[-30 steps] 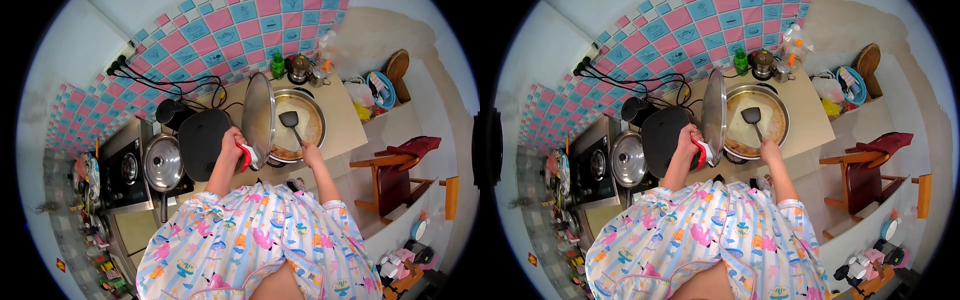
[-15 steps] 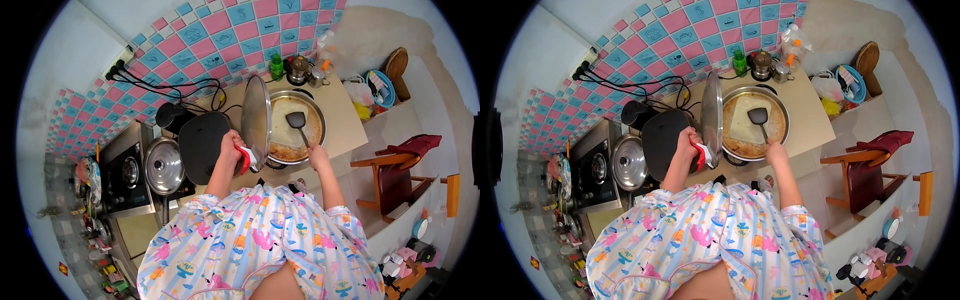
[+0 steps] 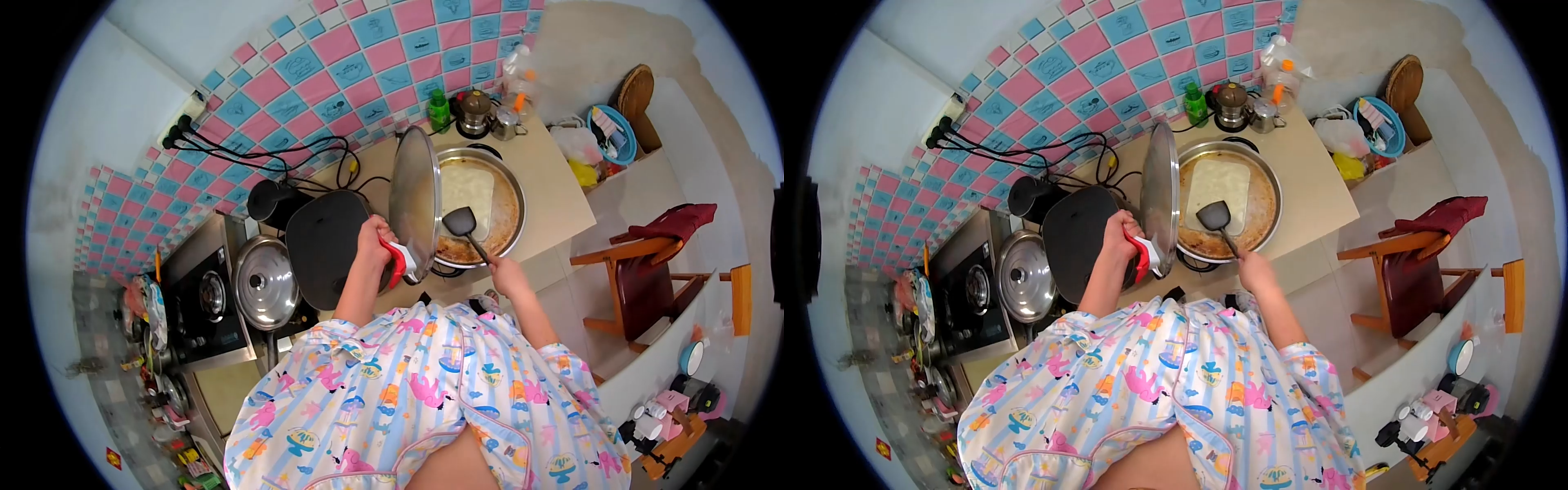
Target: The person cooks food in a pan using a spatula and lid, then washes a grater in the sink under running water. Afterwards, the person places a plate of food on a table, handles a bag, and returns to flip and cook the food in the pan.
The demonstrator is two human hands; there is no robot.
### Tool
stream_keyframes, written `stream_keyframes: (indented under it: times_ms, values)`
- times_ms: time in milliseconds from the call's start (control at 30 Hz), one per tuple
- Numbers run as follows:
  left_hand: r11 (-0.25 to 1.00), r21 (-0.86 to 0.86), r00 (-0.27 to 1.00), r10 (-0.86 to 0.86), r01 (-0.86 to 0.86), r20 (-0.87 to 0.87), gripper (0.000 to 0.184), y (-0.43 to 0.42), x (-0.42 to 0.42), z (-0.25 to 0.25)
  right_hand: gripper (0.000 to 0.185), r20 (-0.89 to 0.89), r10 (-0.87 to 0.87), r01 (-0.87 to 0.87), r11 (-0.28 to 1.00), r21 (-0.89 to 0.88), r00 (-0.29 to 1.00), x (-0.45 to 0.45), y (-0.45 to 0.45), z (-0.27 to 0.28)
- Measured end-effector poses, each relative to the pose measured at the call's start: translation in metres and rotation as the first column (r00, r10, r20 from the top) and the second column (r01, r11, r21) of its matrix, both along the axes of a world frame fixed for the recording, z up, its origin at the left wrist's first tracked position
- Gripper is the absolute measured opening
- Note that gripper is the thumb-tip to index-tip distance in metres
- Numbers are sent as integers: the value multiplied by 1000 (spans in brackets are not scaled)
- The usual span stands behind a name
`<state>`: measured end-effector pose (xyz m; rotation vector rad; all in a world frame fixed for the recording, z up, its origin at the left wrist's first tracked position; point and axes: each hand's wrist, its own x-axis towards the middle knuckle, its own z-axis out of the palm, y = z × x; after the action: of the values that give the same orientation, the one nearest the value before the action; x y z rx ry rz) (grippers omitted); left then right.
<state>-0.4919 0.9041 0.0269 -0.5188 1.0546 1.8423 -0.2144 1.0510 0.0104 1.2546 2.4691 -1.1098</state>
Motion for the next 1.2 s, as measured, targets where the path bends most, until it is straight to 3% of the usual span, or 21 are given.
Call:
stream_keyframes:
  times_ms: [100, 200, 333, 500, 600, 700, 800, 1000, 1200]
  values:
    - [999, -38, 998, -29, 27, -47, 14, 5, 3, 0, 32, -115, -130, 128, 991, -26, 985, 20, -1, -18]
    - [996, -70, 996, -55, 50, -71, 14, 11, 4, -1, 32, -134, -99, 111, 990, 89, 986, 45, 3, -40]
    - [993, -88, 987, -86, 75, -134, 15, 23, 7, -8, 35, -89, -281, 259, 945, -201, 956, 55, 6, 1]
    - [987, -137, 963, -113, 81, -246, 16, 50, 17, -16, 34, -271, -560, 473, 819, -325, 783, 76, 3, 8]
    - [970, -234, 899, -163, 69, -407, 17, 75, 31, -17, 36, -402, -586, 514, 810, -281, 704, 86, 3, -1]
    - [953, -268, 819, -265, 142, -509, 17, 93, 40, -31, 36, -374, -707, 550, 705, -449, 600, 95, 1, 14]
    - [935, -326, 774, -308, 139, -553, 16, 111, 56, -41, 38, -309, -750, 581, 653, -486, 584, 100, 0, 42]
    - [894, -436, 610, -403, 103, -682, 15, 144, 77, -93, 40, -380, -723, 601, 690, -403, 577, 118, 1, 14]
    - [864, -493, 485, -475, 99, -734, 14, 152, 91, -127, 41, -299, -768, 626, 637, -449, 567, 124, 17, 19]
